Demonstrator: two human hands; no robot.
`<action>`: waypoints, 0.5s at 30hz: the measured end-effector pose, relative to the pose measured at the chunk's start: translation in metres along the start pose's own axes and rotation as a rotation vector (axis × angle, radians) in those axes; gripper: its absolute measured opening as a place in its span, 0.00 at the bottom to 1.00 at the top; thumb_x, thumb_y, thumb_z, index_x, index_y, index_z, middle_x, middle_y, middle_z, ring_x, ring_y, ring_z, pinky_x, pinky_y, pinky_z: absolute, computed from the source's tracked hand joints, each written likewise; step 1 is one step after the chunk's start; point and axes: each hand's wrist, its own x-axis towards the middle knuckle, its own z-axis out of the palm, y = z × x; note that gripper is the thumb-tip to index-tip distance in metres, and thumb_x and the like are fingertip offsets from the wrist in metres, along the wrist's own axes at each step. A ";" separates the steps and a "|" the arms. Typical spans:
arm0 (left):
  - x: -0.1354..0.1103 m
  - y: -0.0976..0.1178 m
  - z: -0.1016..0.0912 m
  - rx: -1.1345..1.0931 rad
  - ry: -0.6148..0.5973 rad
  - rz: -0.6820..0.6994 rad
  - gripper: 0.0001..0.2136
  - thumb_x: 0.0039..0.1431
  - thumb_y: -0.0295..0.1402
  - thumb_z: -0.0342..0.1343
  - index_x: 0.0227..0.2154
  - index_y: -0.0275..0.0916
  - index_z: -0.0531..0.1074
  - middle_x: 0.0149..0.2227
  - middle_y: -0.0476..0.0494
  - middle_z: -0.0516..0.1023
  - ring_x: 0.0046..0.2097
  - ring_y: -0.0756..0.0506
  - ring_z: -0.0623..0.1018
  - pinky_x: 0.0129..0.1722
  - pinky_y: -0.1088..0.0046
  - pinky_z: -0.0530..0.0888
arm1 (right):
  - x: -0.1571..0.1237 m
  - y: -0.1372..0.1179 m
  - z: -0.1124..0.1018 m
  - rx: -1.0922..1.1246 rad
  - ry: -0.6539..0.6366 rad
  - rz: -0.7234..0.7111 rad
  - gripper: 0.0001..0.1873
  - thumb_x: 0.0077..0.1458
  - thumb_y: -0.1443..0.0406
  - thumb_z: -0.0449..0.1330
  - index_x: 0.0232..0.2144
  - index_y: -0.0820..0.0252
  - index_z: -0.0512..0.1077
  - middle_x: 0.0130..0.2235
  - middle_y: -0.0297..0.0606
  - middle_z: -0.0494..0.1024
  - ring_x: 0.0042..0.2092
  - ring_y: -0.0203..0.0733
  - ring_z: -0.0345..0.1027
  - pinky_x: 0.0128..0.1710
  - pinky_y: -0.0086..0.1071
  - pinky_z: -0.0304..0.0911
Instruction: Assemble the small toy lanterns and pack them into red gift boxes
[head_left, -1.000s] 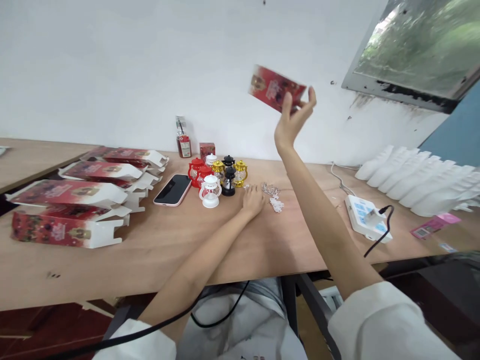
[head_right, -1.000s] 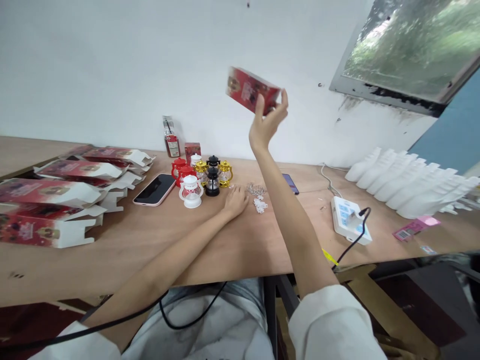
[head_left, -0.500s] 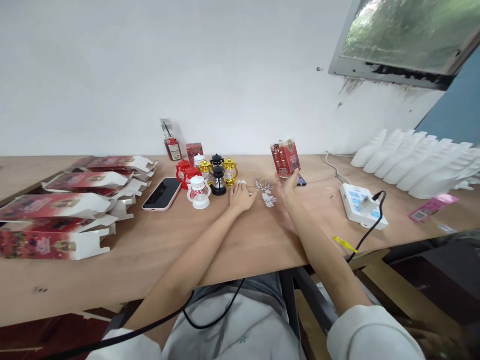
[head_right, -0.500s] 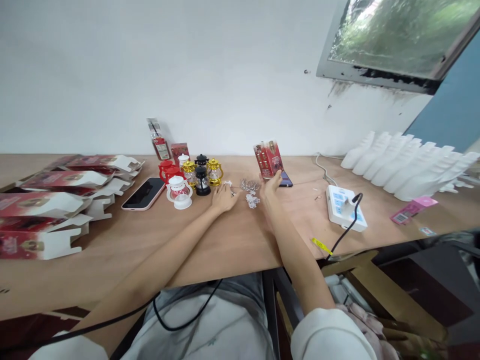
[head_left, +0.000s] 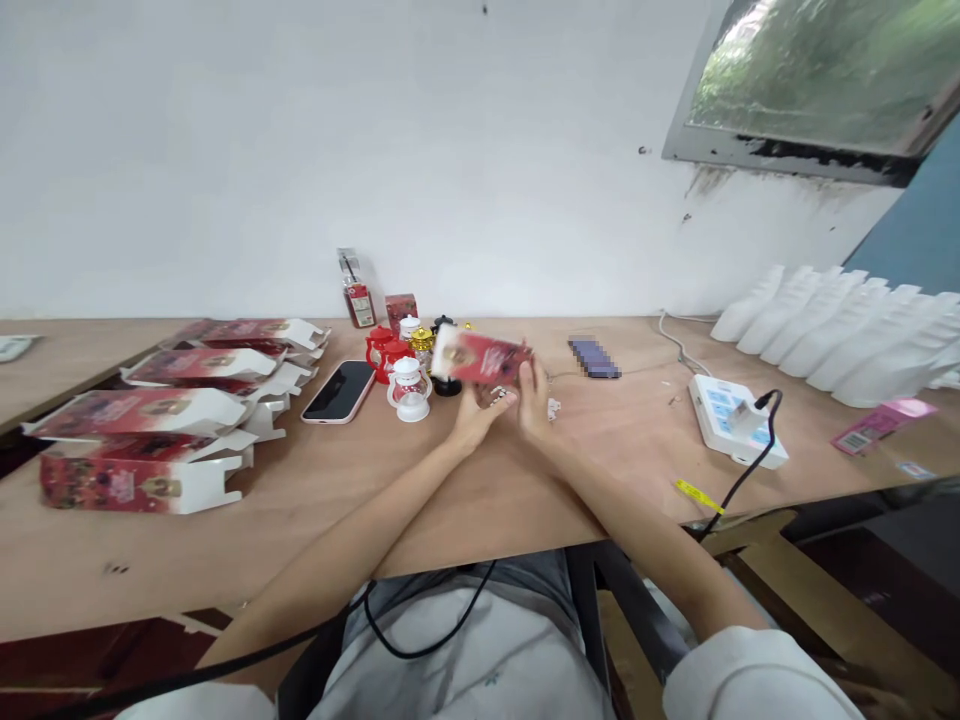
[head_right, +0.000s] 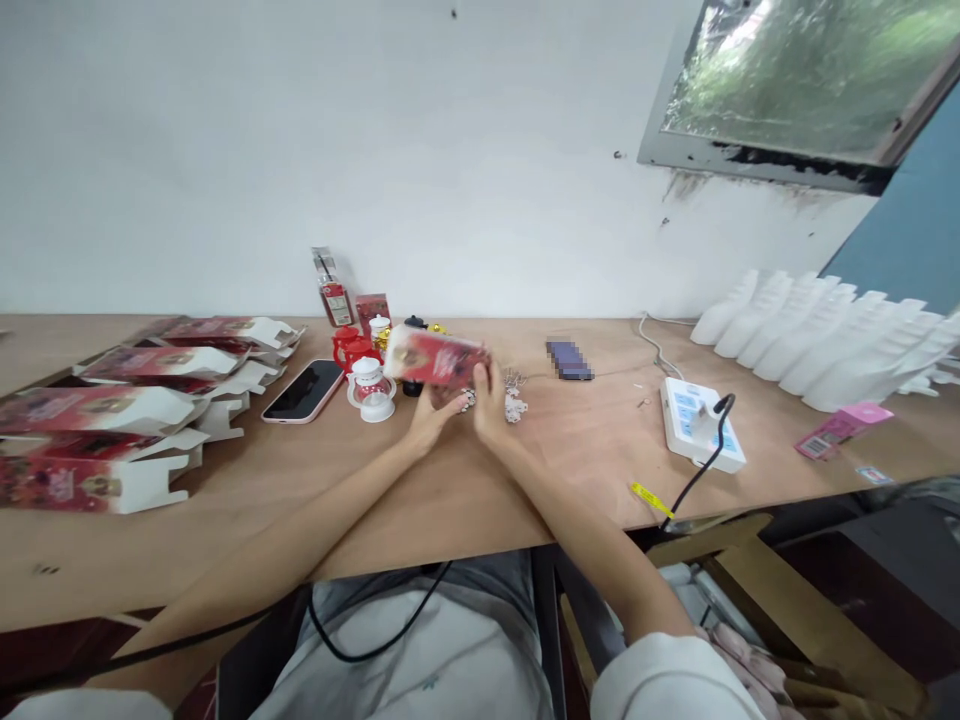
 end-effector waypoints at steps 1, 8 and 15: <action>-0.005 0.009 -0.001 -0.036 0.063 -0.007 0.29 0.45 0.45 0.61 0.50 0.39 0.64 0.52 0.37 0.72 0.54 0.41 0.71 0.55 0.61 0.67 | -0.010 -0.005 0.003 -0.123 -0.084 -0.127 0.26 0.56 0.50 0.48 0.53 0.53 0.64 0.55 0.42 0.69 0.55 0.42 0.64 0.56 0.41 0.60; -0.034 0.060 -0.047 -0.005 0.085 -0.002 0.23 0.32 0.43 0.69 0.33 0.39 0.73 0.36 0.45 0.79 0.42 0.41 0.76 0.47 0.59 0.73 | -0.054 -0.013 0.029 -0.337 -0.140 -0.500 0.30 0.60 0.52 0.38 0.64 0.49 0.47 0.59 0.41 0.65 0.61 0.47 0.57 0.59 0.46 0.57; -0.024 0.071 -0.092 -0.154 0.160 0.058 0.25 0.28 0.45 0.69 0.34 0.40 0.73 0.35 0.46 0.78 0.42 0.41 0.77 0.46 0.62 0.74 | -0.062 -0.015 0.062 -0.284 -0.229 -0.370 0.31 0.60 0.51 0.35 0.62 0.51 0.52 0.56 0.43 0.69 0.50 0.48 0.69 0.49 0.41 0.66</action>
